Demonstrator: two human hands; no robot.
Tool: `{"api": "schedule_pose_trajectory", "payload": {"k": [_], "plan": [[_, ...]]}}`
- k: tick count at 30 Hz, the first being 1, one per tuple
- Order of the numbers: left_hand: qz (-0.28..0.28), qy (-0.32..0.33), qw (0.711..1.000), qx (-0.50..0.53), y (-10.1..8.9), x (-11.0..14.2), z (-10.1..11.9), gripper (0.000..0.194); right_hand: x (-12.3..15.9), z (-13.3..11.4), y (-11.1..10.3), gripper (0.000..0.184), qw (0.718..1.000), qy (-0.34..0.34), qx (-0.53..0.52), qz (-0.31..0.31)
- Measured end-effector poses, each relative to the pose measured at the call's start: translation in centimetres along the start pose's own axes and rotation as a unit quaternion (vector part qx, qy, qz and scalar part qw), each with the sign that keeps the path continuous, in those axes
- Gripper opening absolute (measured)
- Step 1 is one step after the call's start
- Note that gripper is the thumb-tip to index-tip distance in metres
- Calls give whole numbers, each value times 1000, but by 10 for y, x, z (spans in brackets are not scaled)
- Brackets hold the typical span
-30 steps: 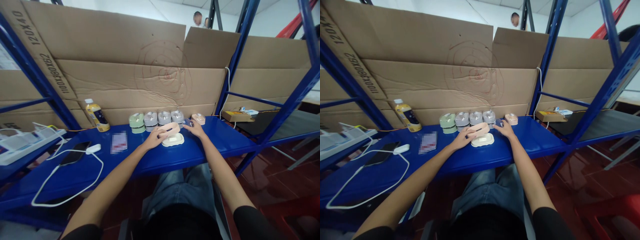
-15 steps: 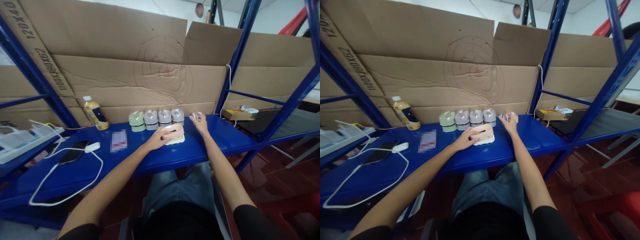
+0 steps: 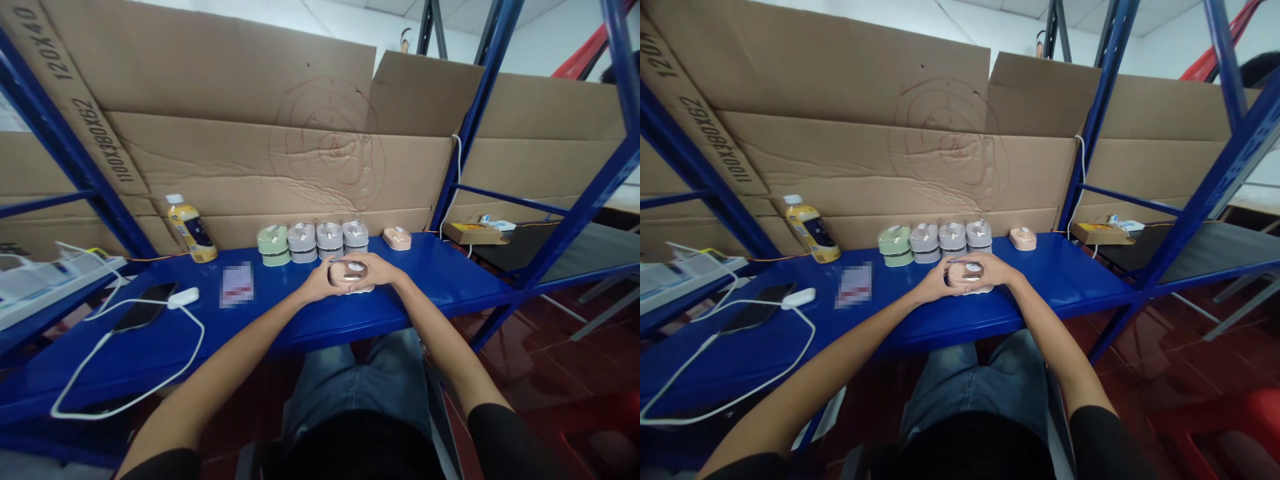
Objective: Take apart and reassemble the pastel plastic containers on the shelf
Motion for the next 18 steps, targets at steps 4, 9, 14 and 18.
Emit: {"api": "schedule_pose_trajectory", "payload": {"k": [4, 9, 14, 18], "plan": [[-31, -20, 999, -33, -2, 1, 3, 112, -5, 5, 7, 85, 999, -6, 10, -37], [-27, -28, 996, -80, -5, 3, 2, 105, 16, 1, 3, 92, 996, 46, 64, -41], [19, -18, 991, -129, -2, -1, -9, 77, 61, -17, -22, 84, 956, 196, 202, -81], [23, -13, 985, -173, 0, -3, -10, 69, 79, -10, -42, 82, 880, 365, 295, -74]]}}
Point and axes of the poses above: each hand's wrist, its own x-axis away from the middle knuckle, its own y-axis out of the palm, z = x × y, the point moved 1 cm from there along -x, towards the middle knuckle, and after that the axes turned 15 degrees about -y, right-handed, at the moved point
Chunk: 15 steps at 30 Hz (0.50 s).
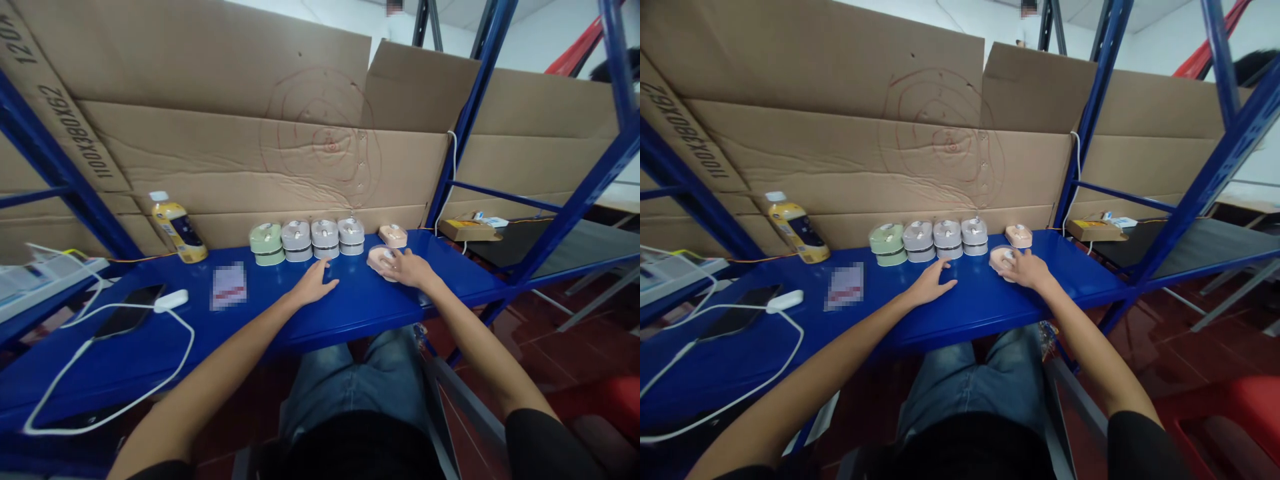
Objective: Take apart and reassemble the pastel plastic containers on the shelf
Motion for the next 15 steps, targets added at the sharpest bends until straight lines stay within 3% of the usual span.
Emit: {"api": "schedule_pose_trajectory", "payload": {"k": [2, 4, 8, 12, 15], "plan": [[0, 7, 1000, -9, 0, 0, 1, 68, -14, 8, 1, 90, 996, 84, 5, -4], [-4, 13, 1000, -13, -1, 1, 2, 67, -34, 12, 5, 92, 995, 104, -4, -1], [-10, 19, 1000, -18, -1, 2, 3, 65, -77, 12, 12, 68, 997, 72, 1, 18], [-11, 17, 1000, -11, -2, 2, 3, 65, -99, 7, 7, 37, 995, 93, 22, 38], [-13, 20, 1000, -10, -2, 1, 3, 65, -105, -6, -2, 34, 990, 111, 43, 74]]}}
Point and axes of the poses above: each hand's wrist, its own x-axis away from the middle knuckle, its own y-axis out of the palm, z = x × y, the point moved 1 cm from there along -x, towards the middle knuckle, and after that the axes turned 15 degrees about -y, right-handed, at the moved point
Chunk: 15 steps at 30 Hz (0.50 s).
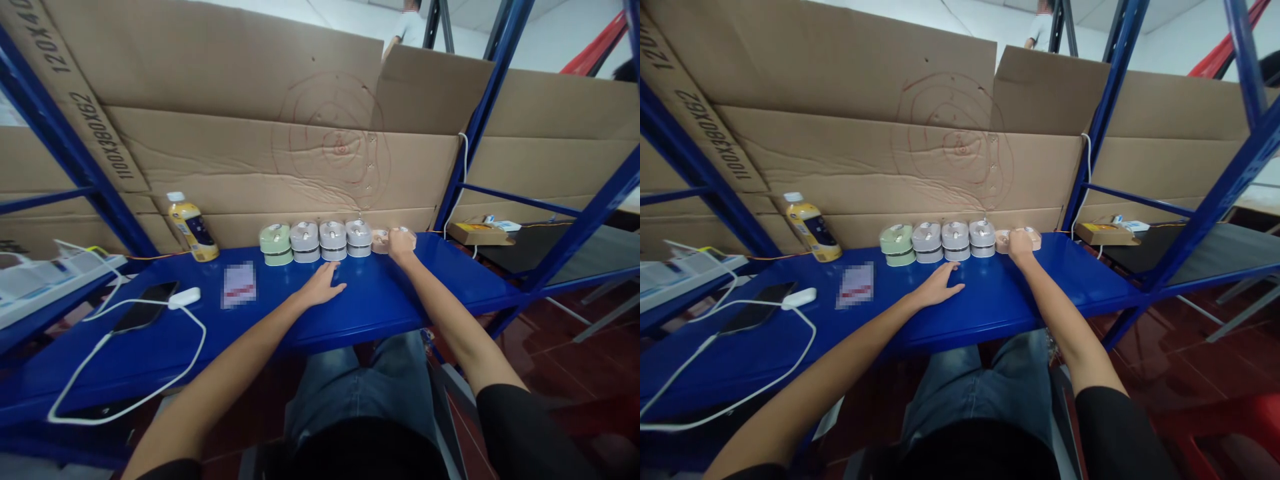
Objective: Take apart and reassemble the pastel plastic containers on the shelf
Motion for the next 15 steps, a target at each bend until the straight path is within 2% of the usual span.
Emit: {"api": "schedule_pose_trajectory", "payload": {"k": [2, 5, 9, 12, 15], "plan": [[-1, 2, 1000, -5, 0, 0, 0, 65, -2, -17, -6, 42, 999, -15, 5, 39], [1, 5, 1000, -5, 0, 0, 1, 64, -10, -53, -9, 55, 994, -73, 6, 87], [4, 17, 1000, 2, -1, 0, 1, 62, -26, -88, 2, 75, 998, -25, -4, 56], [4, 22, 1000, 3, 0, 1, 1, 60, -33, -93, 10, 76, 998, 1, -29, 49], [7, 16, 1000, 7, 0, 0, 0, 61, -28, -84, 9, 72, 995, -4, -55, 82]]}}
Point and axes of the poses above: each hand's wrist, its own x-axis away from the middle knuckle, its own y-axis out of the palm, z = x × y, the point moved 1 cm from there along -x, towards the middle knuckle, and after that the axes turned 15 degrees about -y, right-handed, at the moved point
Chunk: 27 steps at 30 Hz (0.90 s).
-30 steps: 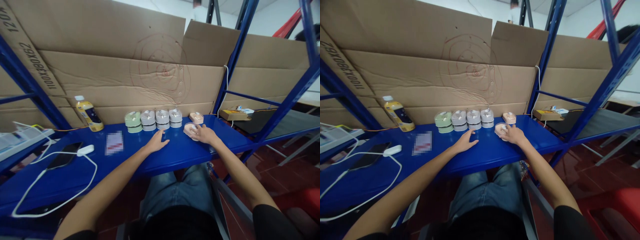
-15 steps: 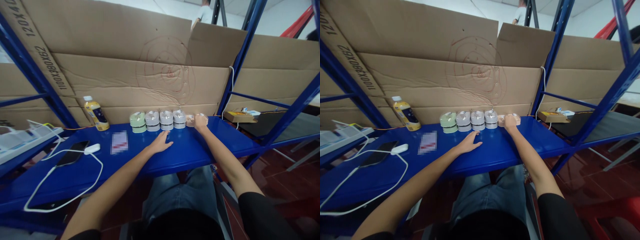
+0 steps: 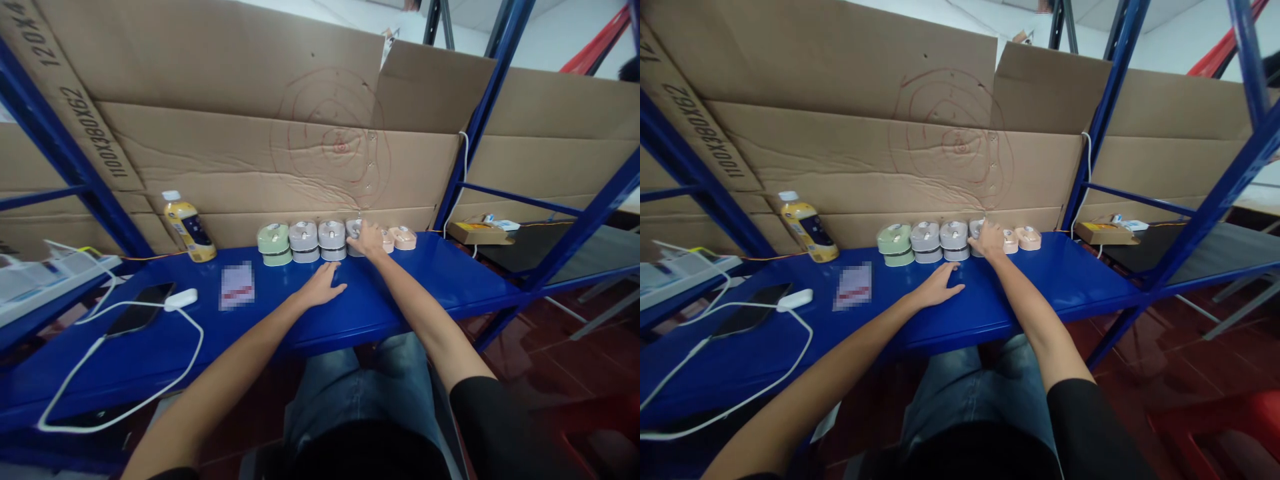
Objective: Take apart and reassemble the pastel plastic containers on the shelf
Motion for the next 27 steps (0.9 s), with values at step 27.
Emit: {"api": "schedule_pose_trajectory", "payload": {"k": [27], "plan": [[2, 11, 994, 109, -19, -3, -6, 119, 71, 21, -12, 81, 857, -307, -400, -107]]}}
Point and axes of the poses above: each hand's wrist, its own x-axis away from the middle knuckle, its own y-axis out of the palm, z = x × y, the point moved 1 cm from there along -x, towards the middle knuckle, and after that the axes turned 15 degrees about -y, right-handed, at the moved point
